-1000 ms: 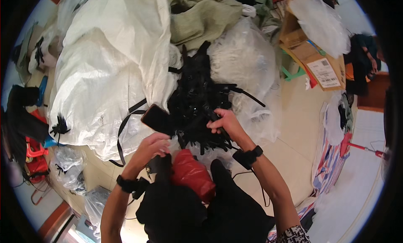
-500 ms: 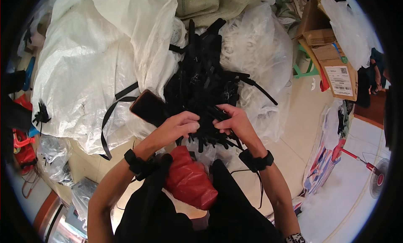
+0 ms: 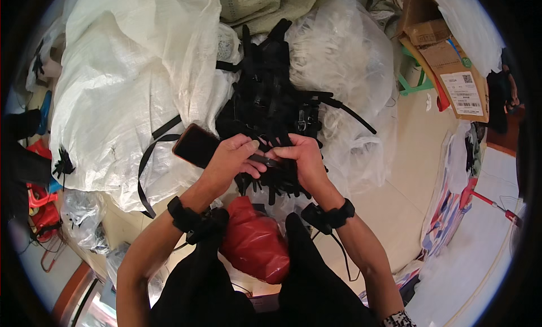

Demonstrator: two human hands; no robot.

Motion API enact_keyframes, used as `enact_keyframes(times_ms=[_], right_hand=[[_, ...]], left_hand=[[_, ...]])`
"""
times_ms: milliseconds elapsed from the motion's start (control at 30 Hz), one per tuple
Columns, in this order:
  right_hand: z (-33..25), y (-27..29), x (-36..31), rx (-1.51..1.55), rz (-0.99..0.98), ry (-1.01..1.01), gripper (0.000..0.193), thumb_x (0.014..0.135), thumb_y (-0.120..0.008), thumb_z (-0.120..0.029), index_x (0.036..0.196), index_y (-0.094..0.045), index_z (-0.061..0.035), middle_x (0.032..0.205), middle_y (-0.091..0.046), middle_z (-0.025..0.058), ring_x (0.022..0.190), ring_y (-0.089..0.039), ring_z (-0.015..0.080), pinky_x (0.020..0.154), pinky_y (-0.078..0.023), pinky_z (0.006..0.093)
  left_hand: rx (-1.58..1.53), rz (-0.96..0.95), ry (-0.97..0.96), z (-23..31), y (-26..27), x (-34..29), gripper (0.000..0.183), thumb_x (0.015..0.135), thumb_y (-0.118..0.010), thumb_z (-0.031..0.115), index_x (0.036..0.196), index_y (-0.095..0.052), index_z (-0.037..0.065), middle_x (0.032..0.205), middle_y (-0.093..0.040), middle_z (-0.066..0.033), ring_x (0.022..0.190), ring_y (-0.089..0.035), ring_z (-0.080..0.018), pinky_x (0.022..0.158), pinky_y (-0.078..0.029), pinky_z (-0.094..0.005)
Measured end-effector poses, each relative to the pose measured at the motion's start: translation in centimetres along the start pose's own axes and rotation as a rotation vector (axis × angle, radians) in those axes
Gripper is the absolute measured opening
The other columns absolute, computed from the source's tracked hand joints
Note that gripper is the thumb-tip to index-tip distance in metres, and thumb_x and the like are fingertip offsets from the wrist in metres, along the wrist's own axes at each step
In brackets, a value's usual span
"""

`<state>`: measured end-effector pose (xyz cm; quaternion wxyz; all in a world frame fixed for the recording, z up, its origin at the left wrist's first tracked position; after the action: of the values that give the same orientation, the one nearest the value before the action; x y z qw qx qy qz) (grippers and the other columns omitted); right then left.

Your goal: The recorder is shown sorting and organizing a large pile of black straps, possibly shoe components, into smaller bundles.

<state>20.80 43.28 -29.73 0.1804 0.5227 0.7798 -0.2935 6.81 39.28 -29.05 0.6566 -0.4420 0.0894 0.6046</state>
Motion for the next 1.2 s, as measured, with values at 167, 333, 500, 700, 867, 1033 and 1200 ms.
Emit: enact_keyframes(times_ms=[167, 333, 500, 700, 867, 1033, 1200], right_hand=[[0.2, 1.7, -0.4, 0.211, 0.058, -0.07, 0.013, 0.071, -0.058, 0.0, 0.083, -0.059, 0.0052, 0.075, -0.063, 0.0121, 0.065, -0.06, 0.0157, 0.065, -0.048, 0.024], [-0.6, 4.4, -1.1, 0.205, 0.121, -0.081, 0.009, 0.072, -0.057, 0.001, 0.081, -0.056, 0.0043, 0.076, -0.062, 0.0124, 0.069, -0.061, 0.0179, 0.067, -0.05, 0.0271], [-2.3, 7.5, -1.5, 0.262, 0.174, 0.06, 0.014, 0.068, -0.058, 0.004, 0.082, -0.055, 0.0047, 0.077, -0.061, 0.0126, 0.063, -0.059, 0.0189, 0.06, -0.047, 0.027], [-3.0, 10.9, -2.2, 0.392, 0.3, 0.267, 0.019, 0.066, -0.059, 0.004, 0.085, -0.054, 0.0027, 0.072, -0.059, 0.0098, 0.057, -0.055, 0.0154, 0.052, -0.042, 0.0255], [-2.4, 13.8, -5.2, 0.196, 0.327, 0.19, 0.018, 0.069, -0.061, -0.006, 0.084, -0.058, 0.0025, 0.062, -0.055, 0.0039, 0.053, -0.054, 0.0118, 0.052, -0.042, 0.0215], [0.4, 12.7, -4.6, 0.112, 0.255, 0.03, 0.013, 0.067, -0.061, -0.002, 0.079, -0.059, 0.0027, 0.062, -0.057, 0.0046, 0.05, -0.054, 0.0091, 0.046, -0.039, 0.0204], [-0.9, 6.2, -5.2, -0.111, 0.024, -0.038, 0.02, 0.066, -0.061, -0.003, 0.087, -0.061, -0.0018, 0.064, -0.061, 0.0076, 0.047, -0.053, 0.0105, 0.043, -0.038, 0.0225]], left_hand=[[0.026, 0.056, -0.023, 0.2, 0.6, 0.6, 0.019, 0.088, -0.046, 0.017, 0.096, -0.051, 0.0, 0.076, -0.055, -0.009, 0.065, -0.059, -0.0172, 0.055, -0.049, -0.0245], [0.131, 0.113, -0.028, 0.7, 0.3, 1.0, 0.017, 0.087, -0.046, 0.016, 0.091, -0.054, 0.001, 0.076, -0.056, -0.0067, 0.067, -0.057, -0.0137, 0.057, -0.048, -0.023], [0.225, 0.095, -0.172, 2.6, -1.6, 1.2, 0.012, 0.085, -0.045, 0.013, 0.079, -0.05, 0.004, 0.085, -0.057, -0.007, 0.072, -0.058, -0.0151, 0.064, -0.047, -0.0245], [0.269, 0.08, -0.035, 1.4, -3.0, 0.9, 0.01, 0.084, -0.044, 0.014, 0.081, -0.048, 0.005, 0.081, -0.058, -0.0085, 0.068, -0.059, -0.0169, 0.06, -0.047, -0.0256], [0.3, 0.047, -0.002, 0.5, -3.7, 0.9, 0.009, 0.084, -0.043, 0.012, 0.083, -0.047, 0.004, 0.08, -0.057, -0.0085, 0.068, -0.059, -0.0166, 0.06, -0.047, -0.026], [0.367, 0.036, 0.041, 0.2, -4.9, 0.1, 0.009, 0.085, -0.042, 0.011, 0.084, -0.047, 0.004, 0.079, -0.057, -0.0071, 0.07, -0.059, -0.0165, 0.06, -0.047, -0.0264], [0.365, -0.025, 0.04, 0.7, -6.6, -1.1, 0.013, 0.085, -0.043, 0.011, 0.093, -0.047, 0.002, 0.082, -0.057, -0.0082, 0.071, -0.059, -0.0175, 0.063, -0.048, -0.0284]])
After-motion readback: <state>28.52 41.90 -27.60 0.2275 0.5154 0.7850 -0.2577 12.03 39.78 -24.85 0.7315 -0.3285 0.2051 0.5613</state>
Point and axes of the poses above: each hand's wrist, its own x-axis towards the middle knuckle, its own y-axis out of the back of the hand, z = x × y, the point moved 5 cm from there along x, towards the middle knuckle
